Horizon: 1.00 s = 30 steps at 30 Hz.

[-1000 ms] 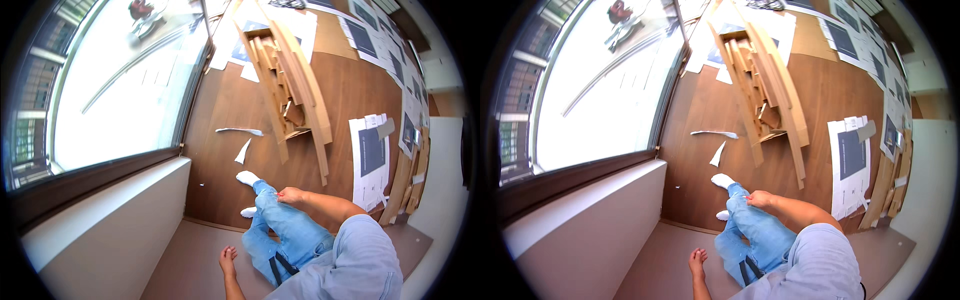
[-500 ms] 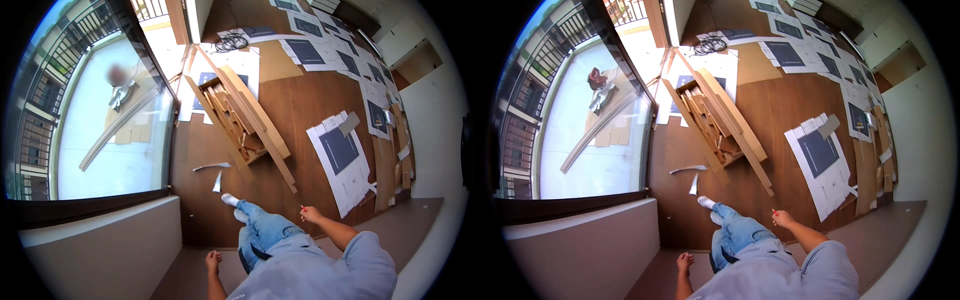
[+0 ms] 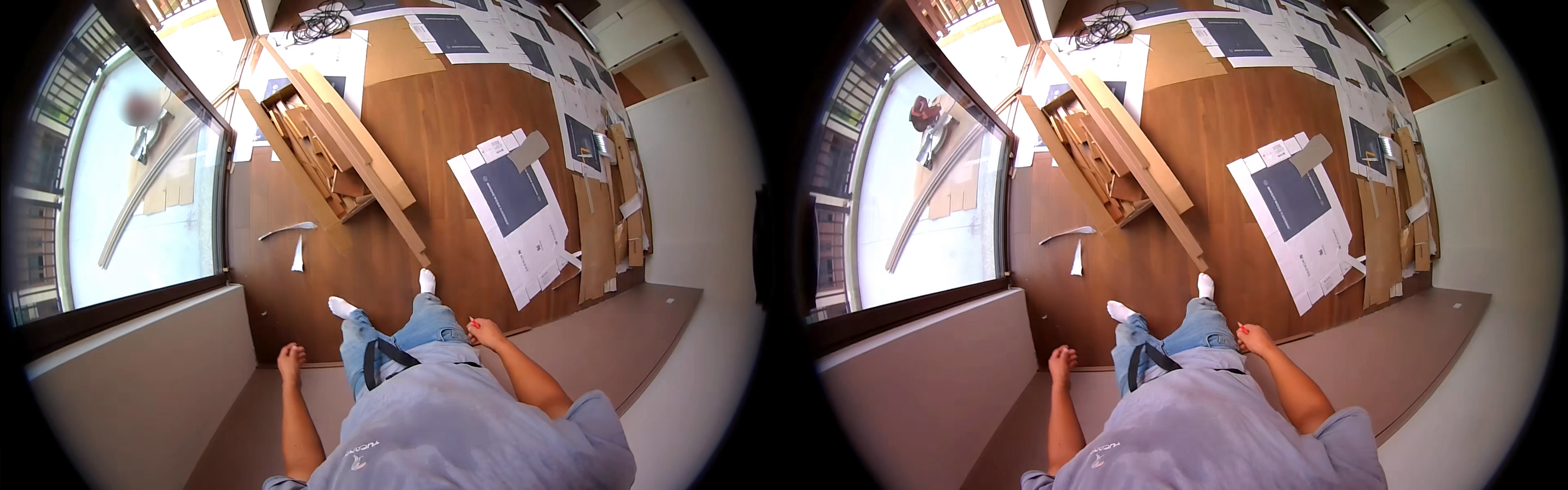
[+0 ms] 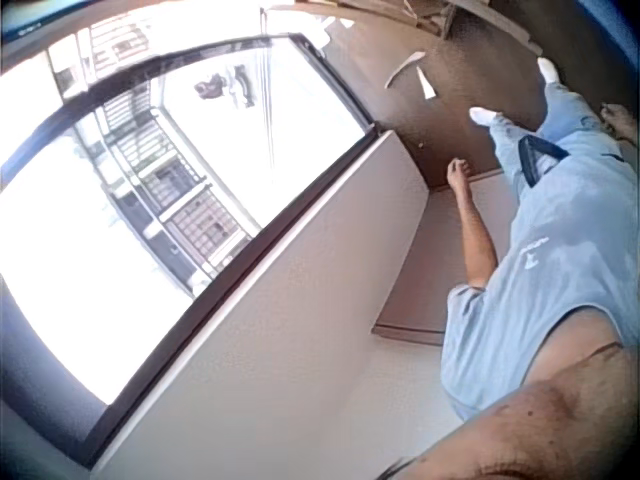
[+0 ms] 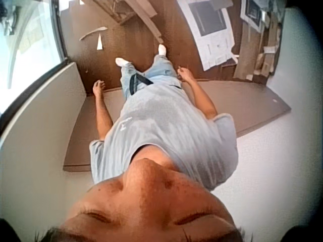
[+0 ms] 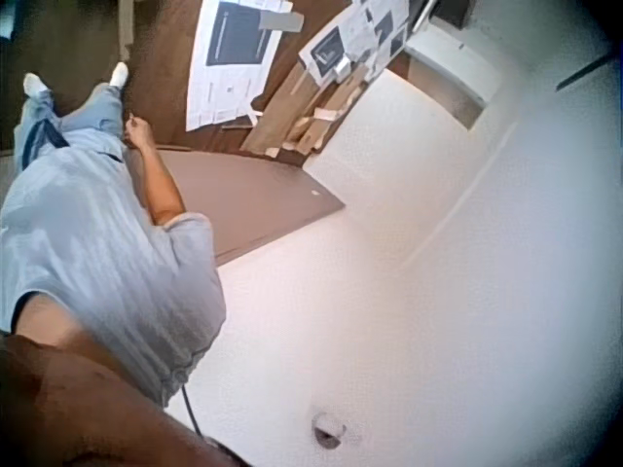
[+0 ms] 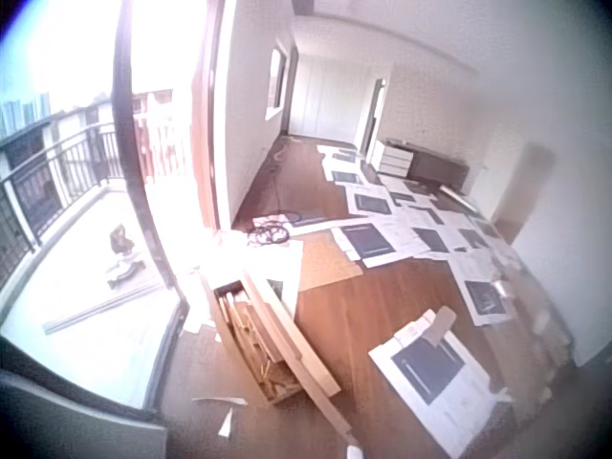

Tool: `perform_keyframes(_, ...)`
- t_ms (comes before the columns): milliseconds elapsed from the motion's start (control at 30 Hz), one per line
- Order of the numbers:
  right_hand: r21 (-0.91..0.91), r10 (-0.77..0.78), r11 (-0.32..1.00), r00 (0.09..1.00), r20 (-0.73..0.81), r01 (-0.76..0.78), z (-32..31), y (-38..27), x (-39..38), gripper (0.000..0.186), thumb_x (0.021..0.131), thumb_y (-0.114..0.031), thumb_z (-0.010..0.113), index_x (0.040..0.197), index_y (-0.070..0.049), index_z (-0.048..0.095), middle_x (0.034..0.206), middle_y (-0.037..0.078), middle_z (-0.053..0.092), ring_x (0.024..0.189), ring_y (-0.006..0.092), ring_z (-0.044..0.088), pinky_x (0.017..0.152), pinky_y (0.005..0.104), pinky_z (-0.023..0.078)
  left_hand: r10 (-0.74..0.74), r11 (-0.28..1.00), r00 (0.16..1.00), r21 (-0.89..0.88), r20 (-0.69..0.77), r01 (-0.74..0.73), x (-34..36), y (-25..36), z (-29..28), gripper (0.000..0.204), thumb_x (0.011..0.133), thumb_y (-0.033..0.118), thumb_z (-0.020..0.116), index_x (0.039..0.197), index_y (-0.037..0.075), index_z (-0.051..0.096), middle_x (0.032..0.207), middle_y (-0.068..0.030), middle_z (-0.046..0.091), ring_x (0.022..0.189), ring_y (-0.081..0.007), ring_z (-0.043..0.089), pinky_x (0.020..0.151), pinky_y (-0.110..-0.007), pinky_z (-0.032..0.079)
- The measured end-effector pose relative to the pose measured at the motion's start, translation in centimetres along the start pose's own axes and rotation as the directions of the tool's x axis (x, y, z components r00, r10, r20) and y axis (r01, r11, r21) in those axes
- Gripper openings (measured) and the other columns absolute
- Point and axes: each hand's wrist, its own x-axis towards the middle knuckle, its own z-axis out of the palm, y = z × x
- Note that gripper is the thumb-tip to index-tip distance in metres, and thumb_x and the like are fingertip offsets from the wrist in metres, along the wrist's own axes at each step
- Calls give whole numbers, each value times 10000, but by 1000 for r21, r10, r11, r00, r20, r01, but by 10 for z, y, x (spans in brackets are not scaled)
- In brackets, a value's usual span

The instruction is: The person fits wooden baseboard pieces against the wall, marks them with a pencil, and removes protective tape from the wall before pressing the boards into place.

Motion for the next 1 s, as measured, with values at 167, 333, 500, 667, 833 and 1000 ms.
perform_keyframes(167,-53,-109,993,993,-35,107,-88,1,21,259,997,-220,561,1028,14,666,838,105,713,686,164,700,643,306,555,16,999,998,-43,-66,-19,-34,7,89,225,1008,127,567,1193,1,596,925,-88,681,702,-116,622,598,-236,523)
perform_keyframes(333,137,-79,986,993,-83,90,-219,60,56,227,985,-182,573,1055,21,649,823,121,701,660,184,694,632,302,565,-39,999,994,-28,-107,36,-95,-64,205,170,994,113,567,1117,12,625,876,-72,679,692,-116,613,577,-253,507)
perform_keyframes(500,106,215,975,949,-232,-195,-333,99,82,200,974,-233,568,1008,-50,640,804,90,714,591,162,701,397,275,378,202,875,967,472,-157,-106,-153,-151,290,187,941,126,600,1041,4,700,907,-99,699,742,-137,659,617,-272,536)
perform_keyframes(667,114,249,967,943,-220,-228,-379,108,104,181,972,-186,546,1056,-51,632,808,96,710,627,193,709,424,311,424,-183,983,978,14,-97,185,-161,-119,334,248,961,184,614,1073,-29,675,914,-109,695,716,-153,644,597,-289,521)
perform_keyframes(833,84,-201,976,979,-23,202,-383,104,177,188,1002,-171,555,1052,-17,652,815,102,696,714,227,713,680,384,596,-90,995,994,-28,57,91,-95,-147,345,144,934,88,597,1024,-14,647,689,-72,583,499,-149,513,445,-293,403)
perform_keyframes(1000,-231,11,972,978,207,38,-362,42,156,269,983,-252,567,1082,-25,672,868,88,718,725,204,705,725,344,559,-167,971,975,-197,-149,137,-47,-104,375,98,946,52,563,1026,18,607,750,-97,629,551,-177,597,463,-315,490)
